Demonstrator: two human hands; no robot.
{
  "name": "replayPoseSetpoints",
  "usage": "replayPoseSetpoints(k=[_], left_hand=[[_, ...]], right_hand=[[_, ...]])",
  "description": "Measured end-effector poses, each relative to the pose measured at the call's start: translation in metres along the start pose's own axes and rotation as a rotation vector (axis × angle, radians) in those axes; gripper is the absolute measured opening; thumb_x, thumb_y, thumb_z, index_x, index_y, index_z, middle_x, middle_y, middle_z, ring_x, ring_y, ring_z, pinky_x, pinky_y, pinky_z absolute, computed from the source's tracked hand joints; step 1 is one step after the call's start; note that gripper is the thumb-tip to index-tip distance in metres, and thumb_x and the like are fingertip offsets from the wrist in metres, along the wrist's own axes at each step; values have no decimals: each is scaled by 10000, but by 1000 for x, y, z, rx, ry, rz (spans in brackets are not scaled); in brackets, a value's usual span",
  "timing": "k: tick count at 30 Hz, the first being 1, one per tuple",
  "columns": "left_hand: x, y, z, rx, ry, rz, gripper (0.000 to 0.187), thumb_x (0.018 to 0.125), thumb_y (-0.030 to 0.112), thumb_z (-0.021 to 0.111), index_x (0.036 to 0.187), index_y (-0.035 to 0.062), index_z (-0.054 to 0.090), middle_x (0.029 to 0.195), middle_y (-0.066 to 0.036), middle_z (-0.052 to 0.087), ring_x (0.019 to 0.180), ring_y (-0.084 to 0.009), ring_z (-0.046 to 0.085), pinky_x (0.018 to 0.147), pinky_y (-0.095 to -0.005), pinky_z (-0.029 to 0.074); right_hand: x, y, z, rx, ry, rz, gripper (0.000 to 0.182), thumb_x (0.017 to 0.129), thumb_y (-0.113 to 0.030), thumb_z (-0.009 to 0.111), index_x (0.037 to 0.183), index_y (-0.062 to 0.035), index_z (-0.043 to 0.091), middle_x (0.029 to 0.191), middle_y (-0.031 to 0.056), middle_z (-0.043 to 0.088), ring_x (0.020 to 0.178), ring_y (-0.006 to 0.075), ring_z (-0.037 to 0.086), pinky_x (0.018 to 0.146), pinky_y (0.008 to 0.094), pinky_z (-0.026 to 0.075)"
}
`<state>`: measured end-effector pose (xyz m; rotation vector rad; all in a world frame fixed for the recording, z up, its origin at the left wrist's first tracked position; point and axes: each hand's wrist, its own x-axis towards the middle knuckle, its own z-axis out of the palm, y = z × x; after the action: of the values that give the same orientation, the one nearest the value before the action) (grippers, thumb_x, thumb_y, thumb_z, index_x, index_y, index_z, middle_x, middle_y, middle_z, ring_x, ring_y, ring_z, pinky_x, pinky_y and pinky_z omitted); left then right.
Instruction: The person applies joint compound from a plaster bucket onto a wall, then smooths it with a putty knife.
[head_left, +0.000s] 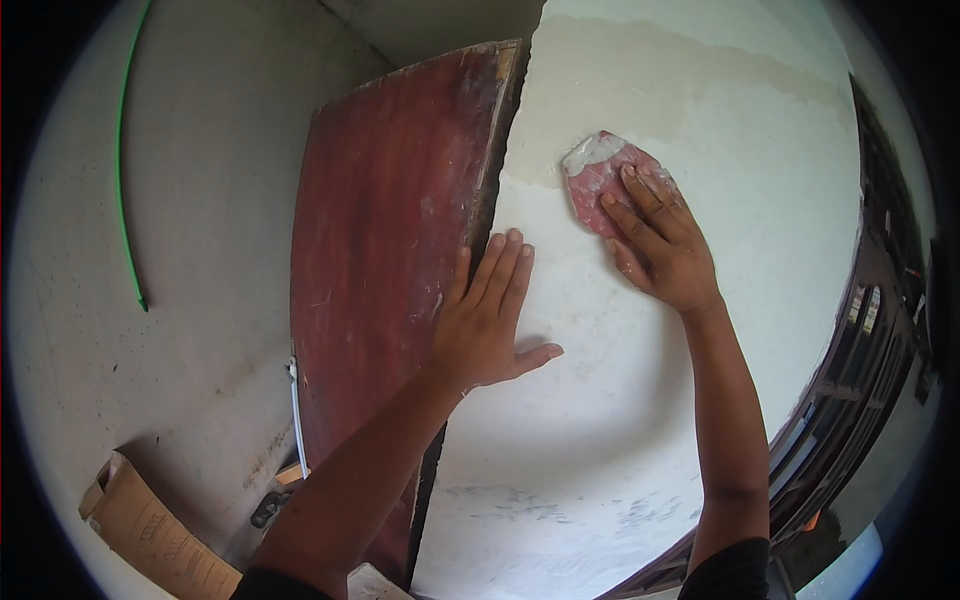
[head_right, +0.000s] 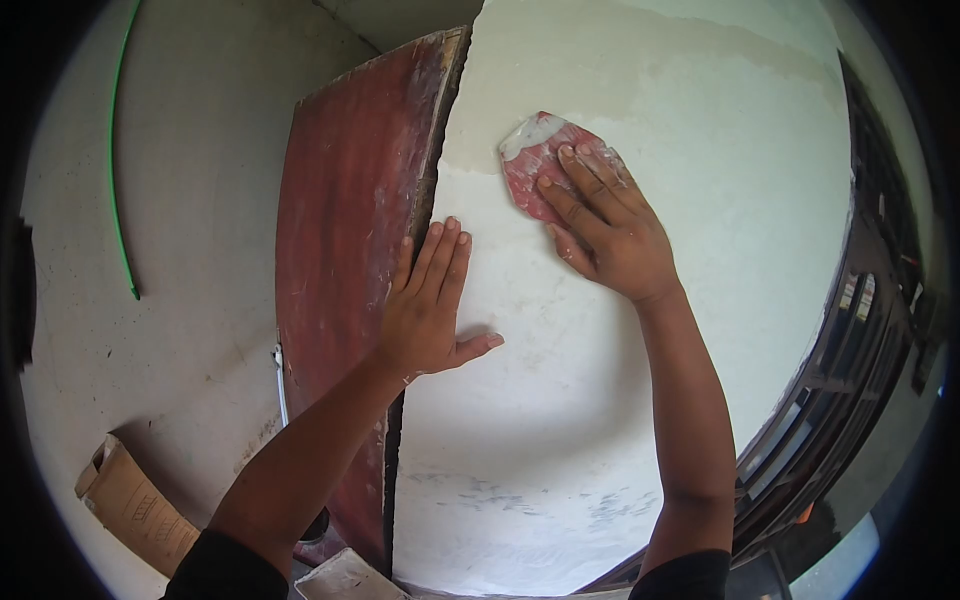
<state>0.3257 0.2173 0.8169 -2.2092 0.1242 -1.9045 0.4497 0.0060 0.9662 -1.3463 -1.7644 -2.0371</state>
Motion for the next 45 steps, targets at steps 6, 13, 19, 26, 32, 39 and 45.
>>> replayPoseSetpoints(k=[6,13,19,26,32,39,45], left_hand=[[0,0,0,-11,6,3,1088,835,695,675,1558,-53,355,1637,-243,334,1561,-354,262,1268,-562,134],[1,0,0,-13,3,3,1083,835,686,678,1558,-53,353,1640,-241,330,1562,-350,262,1267,-564,140],[0,-1,0,36,-48,19,1102,907,736,546,1569,-106,287,1649,-296,277,1580,-393,196,1267,-577,89],[1,-1,-1,31,-62,18,1106,902,735,554,1571,-103,285,1651,-288,281,1582,-388,194,1267,-574,99],[-1,-2,2,35,-29,18,1099,907,733,549,1573,-102,288,1653,-287,285,1580,-384,207,1268,-570,98],[0,0,1,-3,24,9,1103,814,675,710,1560,-53,348,1645,-236,329,1570,-339,251,1269,-567,134],[0,0,0,3,11,4,1105,806,663,725,1560,-52,348,1643,-238,333,1568,-341,255,1267,-573,136]], right_hand=[[-11,5,-3,17,-39,-41,454,825,-198,788,1271,-135,737,1447,124,616,1346,321,575,1149,501,449],[-3,3,3,17,-64,-28,487,826,-202,780,1305,-137,718,1456,109,613,1361,314,563,1152,492,445],[-9,3,-6,-1,-19,-15,492,823,-186,785,1305,-127,711,1435,110,624,1347,312,574,1150,494,452],[-9,6,-4,37,-55,-42,482,822,-193,776,1294,-120,715,1428,128,627,1325,337,586,1142,489,453],[7,-9,-27,188,242,61,305,943,-154,703,1222,-31,703,1305,151,681,1196,312,654,1047,417,517],[66,-29,-20,1108,290,1087,269,1040,-209,652,1154,35,649,978,55,685,833,122,645,706,288,545],[55,-22,-15,649,111,1225,272,1009,-235,685,1044,35,687,810,59,667,672,124,615,579,283,502]])
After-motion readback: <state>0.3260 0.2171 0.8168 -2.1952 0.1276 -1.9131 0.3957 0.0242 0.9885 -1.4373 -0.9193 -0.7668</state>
